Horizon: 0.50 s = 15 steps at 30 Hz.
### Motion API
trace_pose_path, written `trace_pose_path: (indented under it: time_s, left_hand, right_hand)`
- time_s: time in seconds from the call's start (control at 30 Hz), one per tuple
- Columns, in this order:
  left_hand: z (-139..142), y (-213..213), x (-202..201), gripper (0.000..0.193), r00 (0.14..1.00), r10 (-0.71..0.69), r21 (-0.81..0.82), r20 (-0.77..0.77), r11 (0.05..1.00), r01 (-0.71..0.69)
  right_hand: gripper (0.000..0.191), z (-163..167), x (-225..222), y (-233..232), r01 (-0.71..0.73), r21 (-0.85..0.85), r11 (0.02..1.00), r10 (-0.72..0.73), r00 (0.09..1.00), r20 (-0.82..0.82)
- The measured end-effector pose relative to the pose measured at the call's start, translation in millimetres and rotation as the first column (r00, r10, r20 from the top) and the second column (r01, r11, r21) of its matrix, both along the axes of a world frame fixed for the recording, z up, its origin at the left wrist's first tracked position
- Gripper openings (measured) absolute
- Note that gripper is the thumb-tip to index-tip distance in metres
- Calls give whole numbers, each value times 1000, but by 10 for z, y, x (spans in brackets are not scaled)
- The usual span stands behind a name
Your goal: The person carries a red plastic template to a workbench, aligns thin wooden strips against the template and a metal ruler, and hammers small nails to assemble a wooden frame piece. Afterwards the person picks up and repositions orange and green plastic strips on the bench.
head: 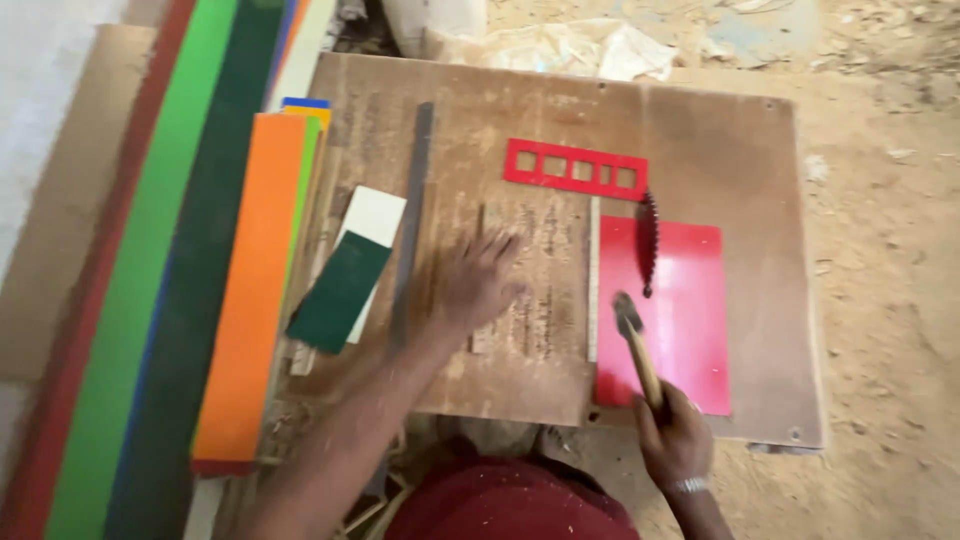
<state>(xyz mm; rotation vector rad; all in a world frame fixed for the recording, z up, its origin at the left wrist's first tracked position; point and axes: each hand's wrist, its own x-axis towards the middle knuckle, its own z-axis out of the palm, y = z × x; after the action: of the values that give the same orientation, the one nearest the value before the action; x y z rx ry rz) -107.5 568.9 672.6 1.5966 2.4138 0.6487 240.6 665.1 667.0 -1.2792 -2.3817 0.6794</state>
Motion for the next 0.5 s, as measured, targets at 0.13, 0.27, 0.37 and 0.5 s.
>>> trace_pose_path:
  time_s: [0.13,0.27,0.37,0.5]
  left_hand:
    - [-158,1179,-509,87,996,-68,14,-55,998,69]
    - [-311,1878,-797,95,992,-111,-231,-68,969,92]
    - [-404,2014,-906,88,991,-124,-234,48,963,132]
    - [-373,2102,-1021,88,976,-219,-214,-21,954,210]
  right_hand:
    - [42,-402,1056,288,231,105,967,-248,949,194]
    - [40,-766,1697,759,201,297,933,-259,951,171]
    - [44,-876,1915,936,192,359,913,-291,924,246]
    - [40,-787,1834,1038,188,385,904,-283,937,206]
